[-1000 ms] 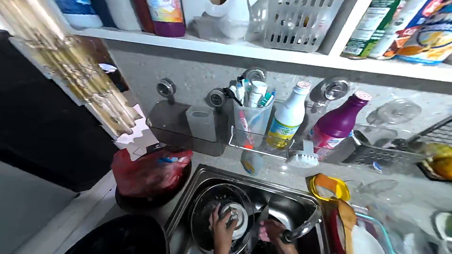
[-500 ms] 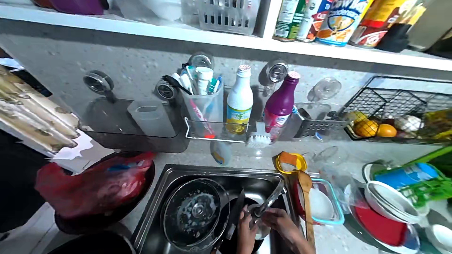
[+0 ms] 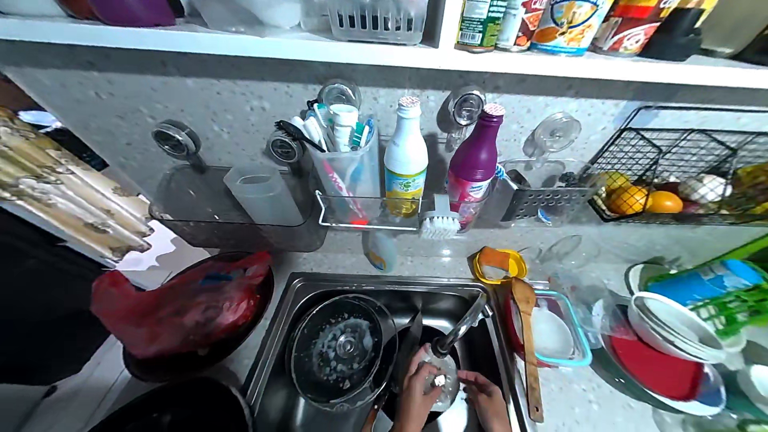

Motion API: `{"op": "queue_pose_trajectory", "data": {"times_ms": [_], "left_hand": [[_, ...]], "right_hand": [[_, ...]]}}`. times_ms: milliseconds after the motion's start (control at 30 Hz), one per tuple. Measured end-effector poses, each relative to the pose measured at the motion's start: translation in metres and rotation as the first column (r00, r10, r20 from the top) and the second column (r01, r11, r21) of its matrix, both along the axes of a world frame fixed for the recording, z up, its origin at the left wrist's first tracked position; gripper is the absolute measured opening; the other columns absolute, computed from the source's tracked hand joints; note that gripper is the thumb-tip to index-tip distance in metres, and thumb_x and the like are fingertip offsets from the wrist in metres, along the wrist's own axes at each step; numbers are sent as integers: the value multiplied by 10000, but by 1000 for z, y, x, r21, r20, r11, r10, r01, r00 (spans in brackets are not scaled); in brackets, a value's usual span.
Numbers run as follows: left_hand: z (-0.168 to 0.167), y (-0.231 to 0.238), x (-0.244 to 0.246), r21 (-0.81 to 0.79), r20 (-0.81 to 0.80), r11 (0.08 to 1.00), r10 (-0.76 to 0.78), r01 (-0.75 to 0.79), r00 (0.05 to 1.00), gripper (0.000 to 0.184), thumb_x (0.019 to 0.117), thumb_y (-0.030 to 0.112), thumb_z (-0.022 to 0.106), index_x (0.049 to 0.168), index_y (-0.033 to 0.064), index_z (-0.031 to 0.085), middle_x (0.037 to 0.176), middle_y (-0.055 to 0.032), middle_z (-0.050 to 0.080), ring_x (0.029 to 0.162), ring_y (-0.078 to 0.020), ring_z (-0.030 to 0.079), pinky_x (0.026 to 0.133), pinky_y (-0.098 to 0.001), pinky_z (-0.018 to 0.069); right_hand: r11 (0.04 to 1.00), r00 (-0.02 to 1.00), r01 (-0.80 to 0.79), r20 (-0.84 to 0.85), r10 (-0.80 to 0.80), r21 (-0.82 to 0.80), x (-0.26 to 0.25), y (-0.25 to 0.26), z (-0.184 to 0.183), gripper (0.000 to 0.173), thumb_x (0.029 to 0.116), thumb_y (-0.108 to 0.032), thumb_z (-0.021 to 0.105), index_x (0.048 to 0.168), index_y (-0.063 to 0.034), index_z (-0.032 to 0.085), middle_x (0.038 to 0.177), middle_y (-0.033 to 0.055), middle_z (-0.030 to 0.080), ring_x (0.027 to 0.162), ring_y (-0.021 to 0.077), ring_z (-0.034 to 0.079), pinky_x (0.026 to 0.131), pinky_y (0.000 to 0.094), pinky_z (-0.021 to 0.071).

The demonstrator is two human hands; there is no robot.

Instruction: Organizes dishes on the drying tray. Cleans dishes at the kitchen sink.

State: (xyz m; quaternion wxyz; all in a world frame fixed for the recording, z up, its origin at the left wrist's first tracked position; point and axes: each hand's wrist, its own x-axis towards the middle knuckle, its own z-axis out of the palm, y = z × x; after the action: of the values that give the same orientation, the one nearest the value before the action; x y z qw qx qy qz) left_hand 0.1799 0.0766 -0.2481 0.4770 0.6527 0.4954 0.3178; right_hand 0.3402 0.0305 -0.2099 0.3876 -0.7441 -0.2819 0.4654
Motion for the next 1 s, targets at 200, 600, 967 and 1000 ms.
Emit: {"op": "queue_pose_trajectory", "data": {"times_ms": [200,600,967,1000], "left_hand": [[-5,20,13,65,-118,977,-195,203,974,253,848,83,764,1089,7,751,1435,-221,571,1418,-331,466,1207,-432,349],[-3,50,38,58,22,997,57,-58,998,529,807,120,808,1275,-61,638,1384,-226,596,1304,-328,562,1133,-444,433],[9,33,-8,-44,-58,966,252,-255,966,349,760,34,823,1044,-96,669,1490,-260,471,1362,-331,499,1112,-410,451],[6,29,-11,-47,-45,967,248,-250,968,343,757,27,822,1042,-93,674,1485,-253,483,1348,-325,517,1099,-406,465]], "right_hand": [[990,989,136,-47,-137,-19,-2,-34,-16,246,962,56,511,1138,76,681,1080,184,695,912,207,659,806,402,547],[999,999,22,36,-20,-47,-12,-73,-36,259,973,-6,521,1151,40,702,1053,162,714,893,194,662,819,418,541],[960,982,180,-99,-162,215,-41,-17,-9,244,973,47,461,1062,78,687,920,137,730,800,174,713,773,356,603],[937,970,223,-154,-186,269,-45,-1,-3,235,973,57,459,1037,80,684,886,125,724,772,163,706,752,337,602]]}}
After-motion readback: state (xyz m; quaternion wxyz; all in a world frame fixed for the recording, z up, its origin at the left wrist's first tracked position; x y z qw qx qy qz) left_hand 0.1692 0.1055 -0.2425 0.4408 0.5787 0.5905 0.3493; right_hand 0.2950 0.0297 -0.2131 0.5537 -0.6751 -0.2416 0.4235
